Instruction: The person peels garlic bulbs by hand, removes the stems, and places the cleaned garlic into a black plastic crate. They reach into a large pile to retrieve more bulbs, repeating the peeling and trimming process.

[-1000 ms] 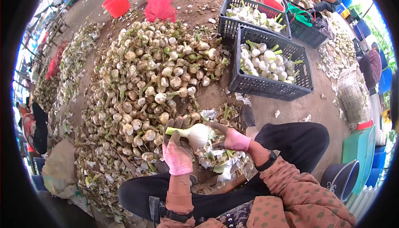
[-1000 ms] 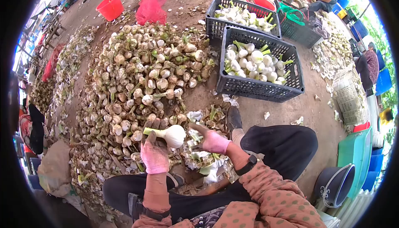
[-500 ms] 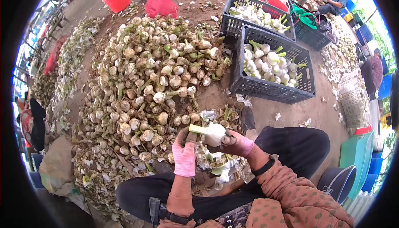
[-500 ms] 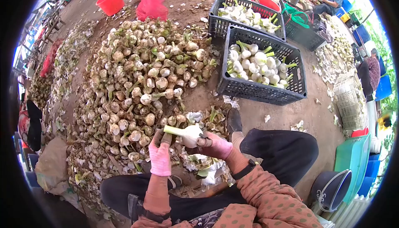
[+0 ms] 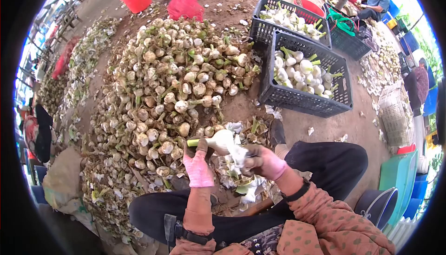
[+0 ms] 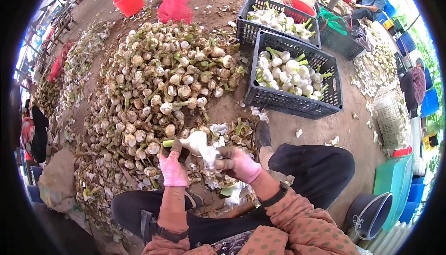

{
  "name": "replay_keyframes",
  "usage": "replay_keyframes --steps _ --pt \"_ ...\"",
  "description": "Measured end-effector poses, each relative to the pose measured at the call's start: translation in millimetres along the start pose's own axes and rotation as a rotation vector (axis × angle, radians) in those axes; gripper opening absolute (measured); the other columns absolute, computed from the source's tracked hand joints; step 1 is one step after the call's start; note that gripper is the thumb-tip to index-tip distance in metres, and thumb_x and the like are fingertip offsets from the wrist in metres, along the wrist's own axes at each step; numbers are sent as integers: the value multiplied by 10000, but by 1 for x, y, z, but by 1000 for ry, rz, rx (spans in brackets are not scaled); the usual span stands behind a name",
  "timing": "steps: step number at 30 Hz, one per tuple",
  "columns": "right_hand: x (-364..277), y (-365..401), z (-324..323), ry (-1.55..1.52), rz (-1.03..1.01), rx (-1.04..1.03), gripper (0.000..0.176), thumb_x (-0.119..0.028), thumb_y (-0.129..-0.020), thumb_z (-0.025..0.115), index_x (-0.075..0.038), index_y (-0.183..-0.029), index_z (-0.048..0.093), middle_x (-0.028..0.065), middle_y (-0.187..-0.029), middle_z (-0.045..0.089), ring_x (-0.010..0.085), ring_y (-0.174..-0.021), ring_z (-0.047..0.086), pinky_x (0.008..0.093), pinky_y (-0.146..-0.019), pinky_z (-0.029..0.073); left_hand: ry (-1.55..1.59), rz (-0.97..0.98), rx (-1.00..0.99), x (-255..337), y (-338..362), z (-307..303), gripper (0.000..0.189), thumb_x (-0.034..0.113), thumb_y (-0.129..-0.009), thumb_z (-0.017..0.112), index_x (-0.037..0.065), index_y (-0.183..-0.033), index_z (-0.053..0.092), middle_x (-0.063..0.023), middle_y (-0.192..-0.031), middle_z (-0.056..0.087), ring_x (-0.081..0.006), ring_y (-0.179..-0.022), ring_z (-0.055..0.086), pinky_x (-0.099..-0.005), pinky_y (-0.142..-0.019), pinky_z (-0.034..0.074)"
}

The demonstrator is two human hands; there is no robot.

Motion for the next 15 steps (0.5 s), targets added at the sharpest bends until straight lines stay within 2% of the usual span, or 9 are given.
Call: replay_keyframes --steps 2,5,7,8,9,11,12,13,15 --pt "-17 15 -4 -82 -69 -76 374 -160 -795 715 11 -1103 589 78 -885 645 162 -742 608 270 -649 487 50 12 190 0 0 -5 313 116 -837 699 98 -1099 529 -28 -944 618 -149 -811 616 -315 -670 521" --pt "-34 27 0 -75 -138 11 424 -214 -811 686 10 -1157 583 75 -896 655 153 -714 608 265 -643 487 49 40 155 3 -5 -14 422 97 -831 709 76 -1188 486 -31 -958 610 -136 -788 595 -301 -682 509" --pt "-10 19 -39 928 470 129 484 -295 -803 682 -17 -1188 588 118 -945 675 197 -796 648 293 -706 506 49 45 157 5 -2 -12 362 97 -831 708 74 -1136 514 -33 -946 607 -137 -784 592 -301 -679 509" --pt "0 12 -53 1793 485 214 524 -384 -791 680 -63 -1198 603 172 -990 675 249 -920 659 324 -787 510 62 68 142 3 -2 -12 329 95 -833 705 73 -1109 527 -29 -941 606 -135 -778 589 -295 -679 507" --pt "14 7 -78 1913 567 271 616 -491 -756 691 -82 -1207 600 218 -1028 654 305 -1006 633 350 -842 500 74 95 124 3 -3 -10 296 93 -835 703 73 -1082 541 -24 -935 606 -133 -772 586 -289 -679 505" --pt "10 1 -65 1342 250 430 635 -466 -761 708 -49 -1222 575 203 -1001 665 257 -940 656 339 -777 520 68 45 159 10 4 -2 240 83 -835 700 68 -1032 564 -16 -926 604 -120 -766 576 -267 -686 495" --pt "-8 2 -33 1167 261 417 659 -384 -774 735 -41 -1287 504 191 -962 668 170 -863 652 308 -690 529 -3 78 118 5 5 -6 224 78 -835 699 65 -1018 569 -13 -918 604 -114 -764 571 -254 -686 491" --pt "-11 -3 -23 1049 19 324 692 -291 -772 761 -51 -1335 439 146 -988 658 111 -813 613 273 -598 513 -69 113 63 2 5 -3 208 72 -836 697 62 -1004 574 -10 -911 605 -108 -761 567 -242 -686 487" --pt "-15 -12 0 604 -142 200 740 -264 -771 767 -70 -1369 377 95 -1043 630 120 -826 600 253 -588 503 -142 102 -110 -1 13 10 188 44 -830 694 44 -985 586 -20 -919 622 -104 -781 575 -226 -697 491"
Point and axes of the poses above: each hand's wrist, its own y-axis away from the middle knuckle, its own z-axis out of the palm, x = y × z, the point moved 4 cm from there along -y, towards the middle knuckle
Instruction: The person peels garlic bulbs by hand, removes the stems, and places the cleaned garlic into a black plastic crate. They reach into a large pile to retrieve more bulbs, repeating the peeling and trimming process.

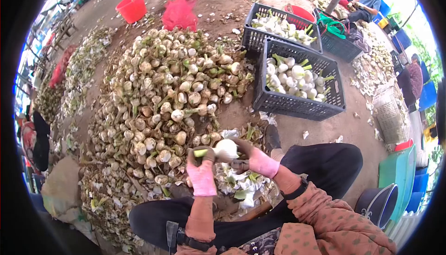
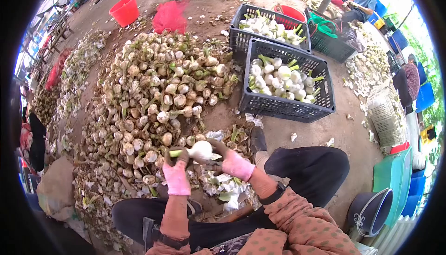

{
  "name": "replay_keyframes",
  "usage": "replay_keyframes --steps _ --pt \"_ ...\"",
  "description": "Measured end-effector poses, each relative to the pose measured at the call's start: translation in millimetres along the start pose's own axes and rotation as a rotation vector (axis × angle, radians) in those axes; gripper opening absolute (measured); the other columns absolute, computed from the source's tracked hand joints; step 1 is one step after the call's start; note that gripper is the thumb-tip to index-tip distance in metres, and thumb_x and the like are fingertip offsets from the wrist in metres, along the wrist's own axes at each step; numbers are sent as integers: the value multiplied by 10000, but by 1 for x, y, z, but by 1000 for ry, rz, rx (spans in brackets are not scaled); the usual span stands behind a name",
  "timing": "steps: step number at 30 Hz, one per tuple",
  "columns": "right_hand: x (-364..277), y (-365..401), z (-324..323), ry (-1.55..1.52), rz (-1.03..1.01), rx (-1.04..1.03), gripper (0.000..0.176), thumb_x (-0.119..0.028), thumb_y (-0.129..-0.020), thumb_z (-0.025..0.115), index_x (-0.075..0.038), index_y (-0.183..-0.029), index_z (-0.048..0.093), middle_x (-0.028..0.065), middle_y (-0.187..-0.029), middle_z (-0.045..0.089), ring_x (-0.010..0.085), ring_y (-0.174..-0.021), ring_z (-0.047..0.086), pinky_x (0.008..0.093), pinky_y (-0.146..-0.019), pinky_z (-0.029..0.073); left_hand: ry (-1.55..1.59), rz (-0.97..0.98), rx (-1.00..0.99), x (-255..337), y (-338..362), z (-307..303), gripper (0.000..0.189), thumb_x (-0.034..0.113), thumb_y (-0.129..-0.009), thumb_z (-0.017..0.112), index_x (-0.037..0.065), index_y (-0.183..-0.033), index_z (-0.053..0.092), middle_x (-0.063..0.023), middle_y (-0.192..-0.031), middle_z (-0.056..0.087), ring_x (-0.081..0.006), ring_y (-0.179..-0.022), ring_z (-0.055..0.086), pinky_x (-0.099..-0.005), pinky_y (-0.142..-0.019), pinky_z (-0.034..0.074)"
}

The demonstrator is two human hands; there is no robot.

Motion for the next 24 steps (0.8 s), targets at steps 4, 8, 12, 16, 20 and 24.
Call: replay_keyframes --steps 4,8,12,16,20,24 --pt "24 -28 -36 -237 89 143 603 -207 -792 734 -62 -1300 442 61 -1055 606 114 -829 590 247 -688 501 -53 18 -352 -1 17 21 365 -74 -795 653 35 -1128 551 -63 -1021 622 -154 -930 610 -278 -806 529" --pt "-57 -42 -109 -978 -331 219 348 -171 -964 465 14 -1259 448 158 -1157 606 228 -1008 627 368 -855 573 -102 -58 -337 -9 21 11 352 -99 -807 591 6 -1140 542 -78 -1029 620 -163 -968 603 -293 -864 512" --pt "-36 -85 -133 -572 -169 433 313 -133 -853 656 -68 -1151 585 96 -1046 662 200 -894 656 295 -705 551 -239 -74 -305 -12 16 4 305 -94 -819 566 -23 -1115 546 -82 -1038 623 -153 -963 602 -279 -883 496" --pt "34 -162 -86 185 -52 271 318 -66 -772 724 -75 -1083 655 67 -986 676 156 -854 646 285 -748 541 -251 -213 -247 -5 12 4 371 -159 -769 499 -14 -1108 544 -69 -1019 609 -123 -947 581 -254 -881 474" --pt "60 -240 -20 1210 -13 235 460 -63 -716 654 -99 -1170 596 103 -1162 619 255 -1050 597 356 -915 480 -262 -274 -181 -15 4 -8 309 -52 -816 628 -13 -1113 552 -74 -1040 619 -136 -957 586 -264 -864 476" --pt "67 -284 12 1456 35 192 420 -111 -698 631 -131 -1116 600 115 -1206 559 290 -1185 479 389 -949 439 -257 -331 -156 -8 -5 -9 354 -23 -835 633 -4 -1176 543 -83 -1058 617 -137 -971 586 -263 -876 469"
Point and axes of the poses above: each hand's wrist, its own y-axis away from the middle knuckle, its own z-axis out of the palm, x = y × z, the point moved 4 cm from there along -y, towards the middle knuckle
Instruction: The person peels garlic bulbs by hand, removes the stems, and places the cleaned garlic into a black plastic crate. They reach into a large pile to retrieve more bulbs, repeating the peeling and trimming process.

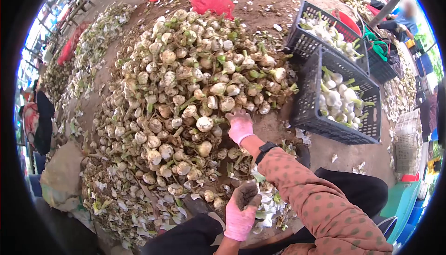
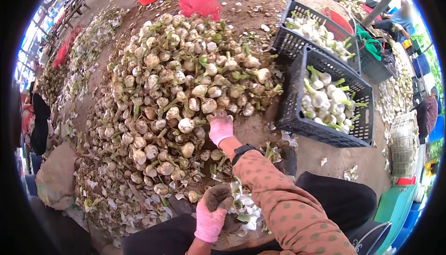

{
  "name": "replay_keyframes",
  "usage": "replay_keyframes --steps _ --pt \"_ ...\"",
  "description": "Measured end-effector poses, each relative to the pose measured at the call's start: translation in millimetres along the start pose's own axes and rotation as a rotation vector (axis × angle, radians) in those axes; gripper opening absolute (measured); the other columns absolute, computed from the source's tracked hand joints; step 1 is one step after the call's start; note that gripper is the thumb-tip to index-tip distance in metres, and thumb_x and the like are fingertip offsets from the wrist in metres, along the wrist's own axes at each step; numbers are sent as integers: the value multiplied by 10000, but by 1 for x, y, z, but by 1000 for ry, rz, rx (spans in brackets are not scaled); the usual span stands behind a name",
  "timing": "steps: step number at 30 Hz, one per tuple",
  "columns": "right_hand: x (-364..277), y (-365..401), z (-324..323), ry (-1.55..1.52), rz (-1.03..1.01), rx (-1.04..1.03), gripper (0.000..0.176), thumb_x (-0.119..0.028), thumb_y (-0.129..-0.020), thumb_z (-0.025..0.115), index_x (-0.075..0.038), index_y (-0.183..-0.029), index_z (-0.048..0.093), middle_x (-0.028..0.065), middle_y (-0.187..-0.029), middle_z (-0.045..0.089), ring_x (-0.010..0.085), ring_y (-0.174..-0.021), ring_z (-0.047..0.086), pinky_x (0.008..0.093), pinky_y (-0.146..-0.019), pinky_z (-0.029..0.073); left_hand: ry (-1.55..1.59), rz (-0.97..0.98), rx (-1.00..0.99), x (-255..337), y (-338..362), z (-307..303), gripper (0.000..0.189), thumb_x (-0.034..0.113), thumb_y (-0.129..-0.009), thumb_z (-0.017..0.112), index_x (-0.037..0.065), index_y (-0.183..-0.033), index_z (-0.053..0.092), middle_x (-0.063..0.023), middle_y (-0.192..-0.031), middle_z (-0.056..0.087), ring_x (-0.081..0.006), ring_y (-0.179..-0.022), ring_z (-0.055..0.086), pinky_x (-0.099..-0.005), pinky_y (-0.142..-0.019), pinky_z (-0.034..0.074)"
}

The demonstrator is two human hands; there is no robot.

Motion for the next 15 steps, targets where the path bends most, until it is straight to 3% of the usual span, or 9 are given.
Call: replay_keyframes --steps 3,4,6,8,9,12,14,15 --pt "4 0 20 -136 79 -109 319 -152 -773 616 -124 -1091 629 154 -1176 570 289 -1134 537 383 -942 446 6 12 45 3 -3 -2 314 -50 -802 624 -12 -1108 566 -68 -1010 629 -126 -921 590 -254 -822 484" --pt "9 14 24 -281 82 -63 337 -223 -812 647 -94 -1123 635 171 -1150 607 290 -1082 585 364 -920 466 14 12 46 -1 -4 -5 314 -50 -802 624 -12 -1108 566 -68 -1010 629 -126 -921 590 -254 -822 484" --pt "25 44 34 -809 135 -175 476 -295 -792 714 -7 -1157 609 181 -1099 645 275 -1015 619 346 -888 480 -63 177 87 -10 -9 -15 397 -16 -792 672 8 -1170 551 -78 -1057 611 -147 -995 584 -275 -886 468" --pt "37 83 37 -1197 226 -283 544 -285 -762 754 75 -1136 590 172 -1050 662 230 -929 632 311 -844 490 -194 211 171 -5 -11 -21 493 15 -766 689 12 -1223 505 -137 -1200 518 -233 -1103 548 -320 -915 466" --pt "22 112 -13 -1238 240 -365 515 -252 -766 754 90 -1116 593 143 -1019 659 191 -905 623 295 -809 499 -327 309 225 -3 -13 -24 541 28 -751 701 14 -1247 485 -163 -1238 481 -279 -1127 528 -342 -936 455" --pt "10 160 -38 -1652 213 -406 371 -160 -795 720 23 -1103 624 95 -1011 658 150 -904 613 296 -819 502 -694 566 315 12 -9 -23 655 63 -711 729 22 -1300 445 -211 -1304 404 -372 -1164 484 -386 -989 415" --pt "6 180 -52 -1532 111 -356 377 -178 -825 696 5 -1138 594 69 -1052 640 133 -923 600 275 -851 484 -621 588 307 9 -5 -20 628 40 -697 721 23 -1272 470 -192 -1275 447 -355 -1148 494 -388 -988 409" --pt "6 189 -55 -1656 146 -335 363 -188 -834 688 1 -1130 597 59 -1049 638 130 -918 598 276 -846 485 -636 611 272 15 -1 -16 606 30 -693 717 21 -1253 485 -180 -1255 469 -347 -1136 501 -390 -977 414"
Point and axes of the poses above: each hand's wrist, its own y-axis away from the middle knuckle, its own z-axis out of the palm, x = y × z, the point moved 4 cm from there along -y, towards the middle knuckle
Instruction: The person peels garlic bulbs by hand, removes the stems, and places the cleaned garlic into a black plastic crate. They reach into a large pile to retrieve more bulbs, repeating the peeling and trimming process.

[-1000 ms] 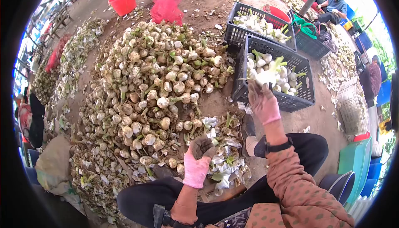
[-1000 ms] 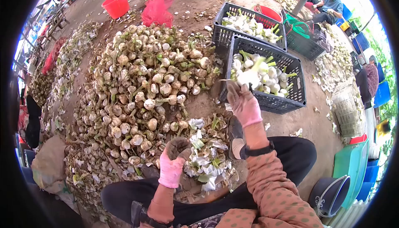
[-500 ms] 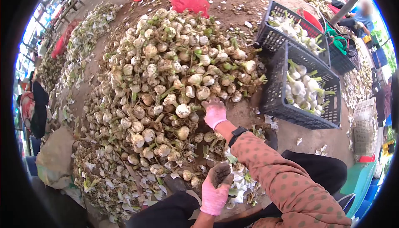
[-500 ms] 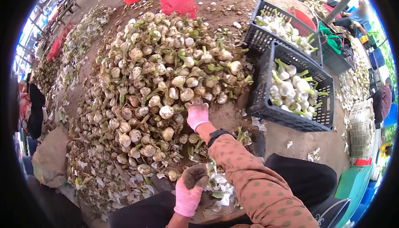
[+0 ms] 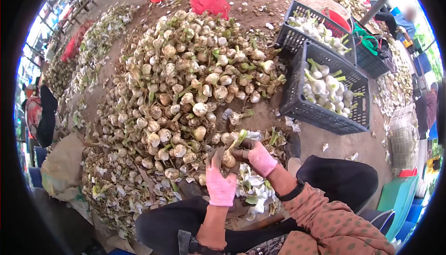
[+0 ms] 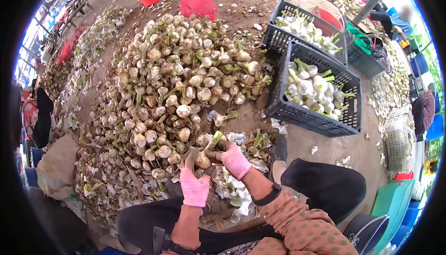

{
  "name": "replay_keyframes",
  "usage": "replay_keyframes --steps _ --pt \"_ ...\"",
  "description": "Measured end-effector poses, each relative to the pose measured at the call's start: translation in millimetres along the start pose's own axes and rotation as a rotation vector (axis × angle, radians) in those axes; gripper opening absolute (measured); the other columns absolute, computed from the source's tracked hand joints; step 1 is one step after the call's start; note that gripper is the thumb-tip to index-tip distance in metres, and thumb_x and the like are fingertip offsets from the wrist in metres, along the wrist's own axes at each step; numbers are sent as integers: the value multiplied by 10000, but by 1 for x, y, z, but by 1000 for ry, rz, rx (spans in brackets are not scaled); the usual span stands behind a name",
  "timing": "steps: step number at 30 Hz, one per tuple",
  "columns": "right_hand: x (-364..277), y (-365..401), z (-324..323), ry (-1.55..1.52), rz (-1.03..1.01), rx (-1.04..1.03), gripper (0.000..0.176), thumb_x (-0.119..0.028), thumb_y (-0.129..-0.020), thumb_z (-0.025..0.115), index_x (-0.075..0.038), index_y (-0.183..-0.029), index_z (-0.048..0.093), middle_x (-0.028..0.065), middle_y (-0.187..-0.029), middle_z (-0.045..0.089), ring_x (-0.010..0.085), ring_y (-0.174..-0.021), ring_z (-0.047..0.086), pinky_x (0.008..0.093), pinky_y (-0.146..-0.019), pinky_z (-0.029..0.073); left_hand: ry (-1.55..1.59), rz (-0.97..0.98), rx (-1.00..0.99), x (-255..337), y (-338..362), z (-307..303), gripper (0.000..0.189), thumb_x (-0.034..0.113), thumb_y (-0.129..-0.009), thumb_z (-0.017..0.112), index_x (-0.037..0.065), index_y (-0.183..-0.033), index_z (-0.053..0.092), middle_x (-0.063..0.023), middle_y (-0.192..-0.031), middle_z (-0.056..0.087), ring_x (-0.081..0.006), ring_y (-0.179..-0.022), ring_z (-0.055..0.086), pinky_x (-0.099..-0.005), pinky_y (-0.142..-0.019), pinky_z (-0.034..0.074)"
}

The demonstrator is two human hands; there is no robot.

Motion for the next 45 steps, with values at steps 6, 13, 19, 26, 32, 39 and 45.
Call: replay_keyframes --steps 6,13,19,26,32,39,45 --pt "-36 42 17 88 -310 175 343 -224 -845 696 8 -1084 612 82 -1000 644 110 -876 595 264 -765 487 13 303 74 38 17 3 533 -18 -661 692 43 -1173 556 -148 -1160 557 -335 -1062 542 -394 -901 452" --pt "-41 75 31 125 -369 224 318 -139 -862 670 26 -1124 597 84 -1030 648 121 -928 588 269 -819 480 55 255 46 51 30 -11 570 -77 -647 632 18 -1205 558 -139 -1127 589 -268 -1037 591 -333 -899 469" --pt "-48 86 33 225 -460 110 273 -66 -889 602 42 -1139 585 89 -1059 649 145 -966 587 279 -853 474 322 138 -48 37 29 -12 536 -70 -722 652 -15 -1238 517 -101 -1154 594 -183 -1041 582 -300 -896 474" --pt "-45 95 22 583 -481 232 303 -15 -836 619 61 -1128 583 114 -1040 668 147 -955 607 289 -879 467 952 -268 -173 49 31 -22 441 55 -864 640 -5 -1267 469 -67 -1100 593 -146 -962 592 -300 -857 510" --pt "-46 97 15 495 -627 265 310 45 -794 646 39 -1102 612 87 -1008 684 117 -913 619 261 -829 483 1209 -452 -325 25 29 -5 443 336 -945 529 29 -1262 483 -86 -1101 604 -193 -908 626 -332 -777 544" --pt "-50 105 14 480 -532 234 329 10 -732 698 39 -1052 627 99 -976 681 137 -908 625 278 -841 483 1095 -361 -200 35 32 -4 541 24 -815 691 22 -1290 430 -126 -1088 615 -197 -946 635 -327 -856 532" --pt "-72 100 1 591 -612 231 211 33 -746 697 -5 -951 671 55 -902 691 95 -831 613 262 -765 495 978 -297 -391 44 35 -4 551 7 -747 727 1 -1247 495 -77 -1082 614 -172 -989 588 -310 -891 502"
Point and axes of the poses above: each hand's wrist, its own y-axis away from the middle knuckle, its own z-axis out of the palm, x = y × z, the point moved 4 cm from there along -y, towards the middle knuckle
